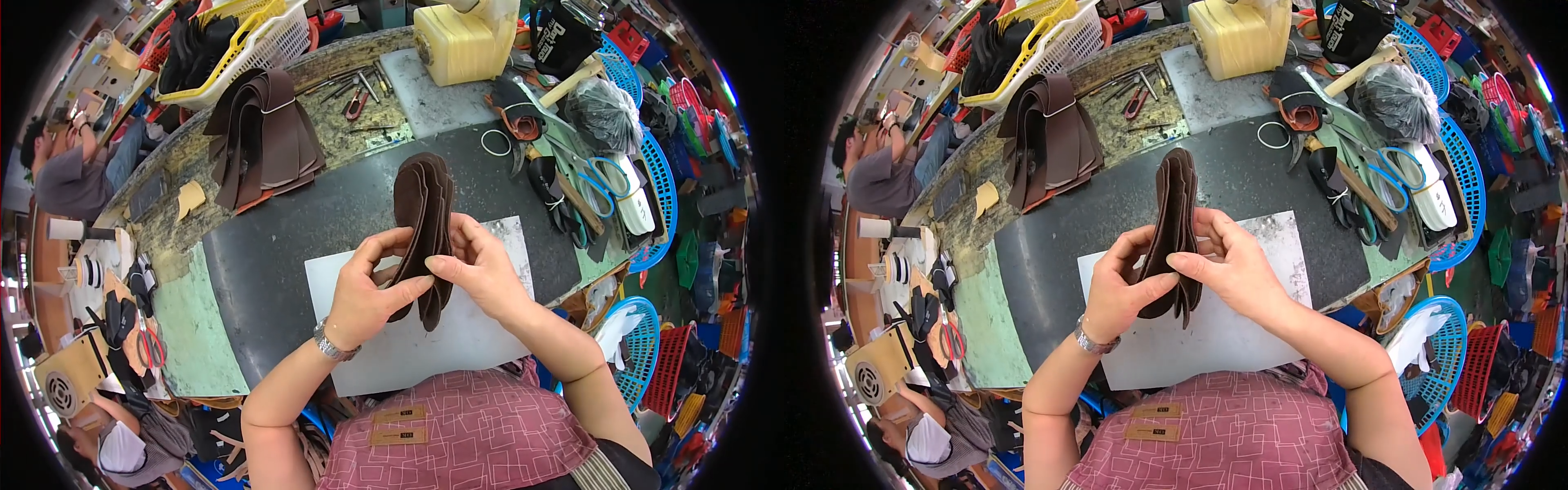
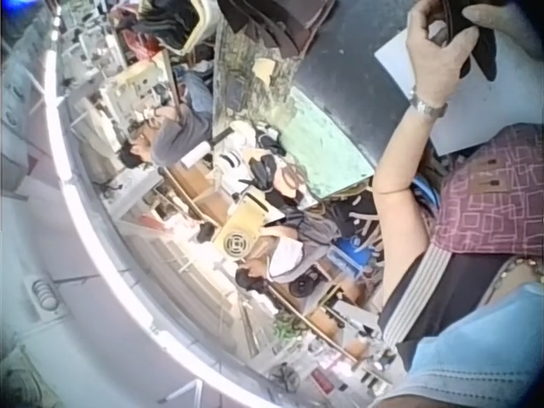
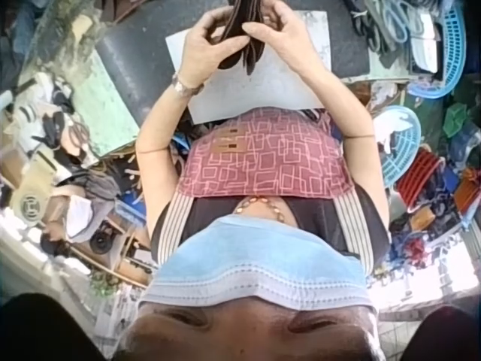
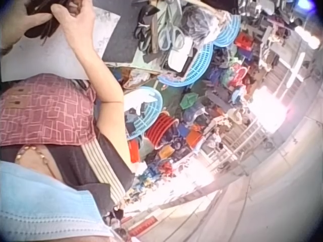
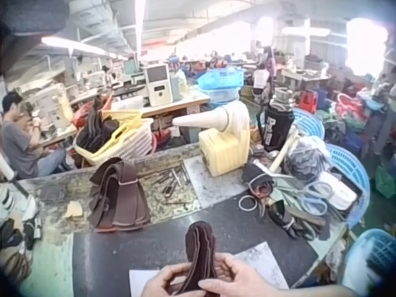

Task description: The person is organizing leather shoe components and using a hammer with a punch tool to create markings or holes on them.

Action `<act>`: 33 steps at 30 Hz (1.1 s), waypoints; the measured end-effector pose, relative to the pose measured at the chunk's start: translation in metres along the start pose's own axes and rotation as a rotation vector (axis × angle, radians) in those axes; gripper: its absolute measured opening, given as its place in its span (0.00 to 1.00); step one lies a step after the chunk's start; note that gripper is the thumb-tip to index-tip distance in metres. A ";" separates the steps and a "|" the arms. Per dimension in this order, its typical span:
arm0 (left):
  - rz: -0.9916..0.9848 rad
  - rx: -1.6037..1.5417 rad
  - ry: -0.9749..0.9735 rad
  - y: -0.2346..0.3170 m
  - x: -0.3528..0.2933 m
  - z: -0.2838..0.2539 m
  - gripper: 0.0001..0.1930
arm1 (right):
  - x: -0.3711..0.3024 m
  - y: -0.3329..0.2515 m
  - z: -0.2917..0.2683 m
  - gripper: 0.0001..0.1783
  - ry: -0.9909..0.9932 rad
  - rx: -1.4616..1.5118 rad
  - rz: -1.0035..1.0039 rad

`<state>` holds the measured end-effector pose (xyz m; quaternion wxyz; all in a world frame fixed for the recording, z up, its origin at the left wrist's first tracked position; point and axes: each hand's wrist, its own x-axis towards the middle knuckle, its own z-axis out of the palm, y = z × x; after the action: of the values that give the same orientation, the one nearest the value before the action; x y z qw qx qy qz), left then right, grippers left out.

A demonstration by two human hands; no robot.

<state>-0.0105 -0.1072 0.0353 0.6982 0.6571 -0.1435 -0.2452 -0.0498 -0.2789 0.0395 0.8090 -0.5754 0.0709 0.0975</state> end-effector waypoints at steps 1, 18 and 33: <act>0.000 -0.002 0.001 0.000 -0.001 0.000 0.27 | -0.001 0.002 0.000 0.30 -0.001 -0.002 0.001; 0.094 -0.212 0.659 -0.014 -0.052 -0.122 0.18 | -0.032 0.009 -0.040 0.21 0.084 0.271 0.185; 0.286 0.841 0.154 -0.015 -0.015 -0.052 0.26 | -0.049 0.014 -0.029 0.29 0.146 -0.035 0.198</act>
<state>0.0024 -0.0553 0.0175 0.4058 0.8736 -0.2679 -0.0170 -0.1008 -0.3057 0.0279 0.7778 -0.5853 0.1841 0.1359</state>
